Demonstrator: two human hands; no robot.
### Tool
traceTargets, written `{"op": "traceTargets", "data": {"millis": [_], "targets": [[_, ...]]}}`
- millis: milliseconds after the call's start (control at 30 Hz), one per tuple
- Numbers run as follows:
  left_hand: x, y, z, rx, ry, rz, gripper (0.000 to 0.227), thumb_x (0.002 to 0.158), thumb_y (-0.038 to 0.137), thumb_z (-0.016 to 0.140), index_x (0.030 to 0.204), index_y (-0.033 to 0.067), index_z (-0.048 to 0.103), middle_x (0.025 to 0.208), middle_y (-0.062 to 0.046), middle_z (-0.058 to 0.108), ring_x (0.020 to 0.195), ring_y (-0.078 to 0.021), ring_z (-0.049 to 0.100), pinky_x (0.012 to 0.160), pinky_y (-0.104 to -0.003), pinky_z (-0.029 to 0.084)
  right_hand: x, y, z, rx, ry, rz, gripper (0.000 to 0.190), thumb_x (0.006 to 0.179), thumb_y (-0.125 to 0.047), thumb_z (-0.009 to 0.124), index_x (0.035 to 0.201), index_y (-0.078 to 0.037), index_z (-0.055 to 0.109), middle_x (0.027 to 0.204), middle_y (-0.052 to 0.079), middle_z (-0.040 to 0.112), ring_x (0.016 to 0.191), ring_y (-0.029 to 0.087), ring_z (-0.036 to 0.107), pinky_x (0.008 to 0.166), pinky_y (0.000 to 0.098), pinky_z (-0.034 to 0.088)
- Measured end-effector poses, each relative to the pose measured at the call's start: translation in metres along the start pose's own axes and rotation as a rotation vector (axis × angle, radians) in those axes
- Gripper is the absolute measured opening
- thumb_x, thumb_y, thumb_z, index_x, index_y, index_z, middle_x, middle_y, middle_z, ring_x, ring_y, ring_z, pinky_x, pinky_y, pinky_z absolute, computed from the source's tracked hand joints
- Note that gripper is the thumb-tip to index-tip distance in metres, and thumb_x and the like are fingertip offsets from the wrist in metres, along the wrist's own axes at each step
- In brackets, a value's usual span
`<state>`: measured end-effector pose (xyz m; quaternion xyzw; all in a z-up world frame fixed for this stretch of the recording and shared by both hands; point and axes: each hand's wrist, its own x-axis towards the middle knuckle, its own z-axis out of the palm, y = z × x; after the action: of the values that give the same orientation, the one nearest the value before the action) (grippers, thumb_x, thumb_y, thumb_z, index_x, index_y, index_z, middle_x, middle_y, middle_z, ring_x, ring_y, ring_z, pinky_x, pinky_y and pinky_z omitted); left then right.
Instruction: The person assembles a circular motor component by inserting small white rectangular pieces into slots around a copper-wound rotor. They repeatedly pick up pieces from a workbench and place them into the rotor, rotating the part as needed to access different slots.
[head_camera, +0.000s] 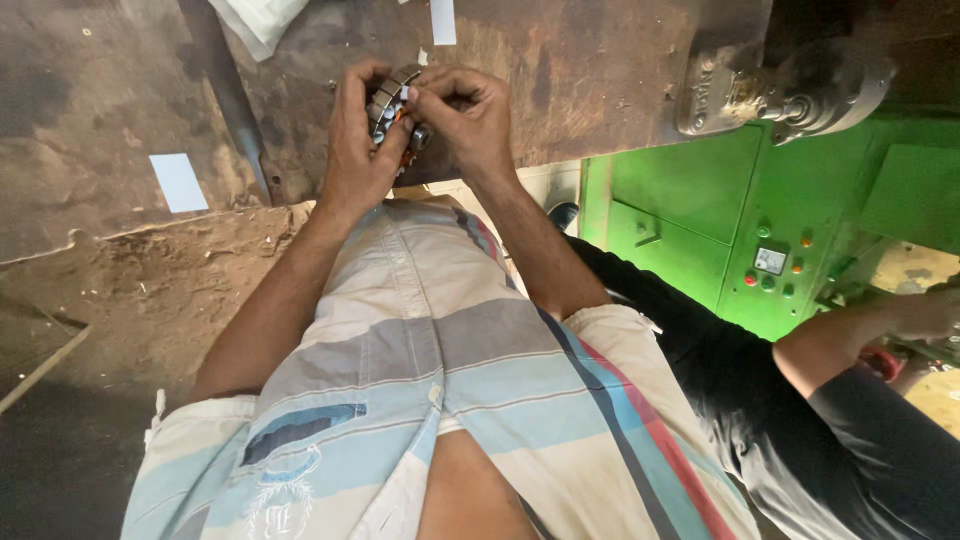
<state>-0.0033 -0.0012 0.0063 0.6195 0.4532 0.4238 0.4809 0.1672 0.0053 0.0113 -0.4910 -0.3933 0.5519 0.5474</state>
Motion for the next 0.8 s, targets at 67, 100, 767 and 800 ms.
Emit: {"op": "traceTargets", "data": {"millis": [67,100,767,800], "targets": [[-0.001,-0.003,-0.001,0.035,-0.019,0.018,0.048,0.098,0.0,0.068,0.14,0.0012,0.046,0.13,-0.019,0.056,0.125,-0.0331,0.058,0.111,-0.043,0.047,0.002,0.0,0.001,-0.056,0.044,0.009,0.009,0.087,0.008,0.074,0.08,0.003,0.071,0.087,0.013,0.072,0.072,0.013,0.069,0.066,0.0275,0.06],[0.0,-0.003,-0.001,0.02,-0.029,0.01,0.048,0.098,0.0,0.067,0.141,0.0008,0.045,0.129,-0.019,0.055,0.125,-0.0333,0.058,0.111,-0.043,0.048,0.003,-0.001,0.002,-0.084,0.067,0.013,0.009,0.087,0.008,0.073,0.079,0.003,0.071,0.086,0.013,0.073,0.07,0.014,0.069,0.065,0.028,0.061],[0.01,-0.013,0.009,-0.01,0.011,0.058,0.05,0.099,-0.003,0.063,0.143,-0.0036,0.039,0.135,-0.026,0.05,0.131,-0.0413,0.054,0.114,-0.048,0.043,-0.01,-0.029,0.022,-0.67,0.027,-0.331,0.018,0.087,0.005,0.078,0.103,0.005,0.071,0.112,0.013,0.068,0.096,0.018,0.071,0.081,0.0299,0.061],[0.007,-0.013,0.01,-0.001,0.016,0.053,0.048,0.1,-0.003,0.063,0.142,-0.0036,0.039,0.135,-0.026,0.051,0.131,-0.0414,0.054,0.115,-0.048,0.043,-0.011,-0.028,0.018,-0.592,-0.039,-0.267,0.022,0.087,0.005,0.078,0.108,0.006,0.071,0.117,0.015,0.066,0.098,0.019,0.071,0.083,0.0299,0.062]]}}
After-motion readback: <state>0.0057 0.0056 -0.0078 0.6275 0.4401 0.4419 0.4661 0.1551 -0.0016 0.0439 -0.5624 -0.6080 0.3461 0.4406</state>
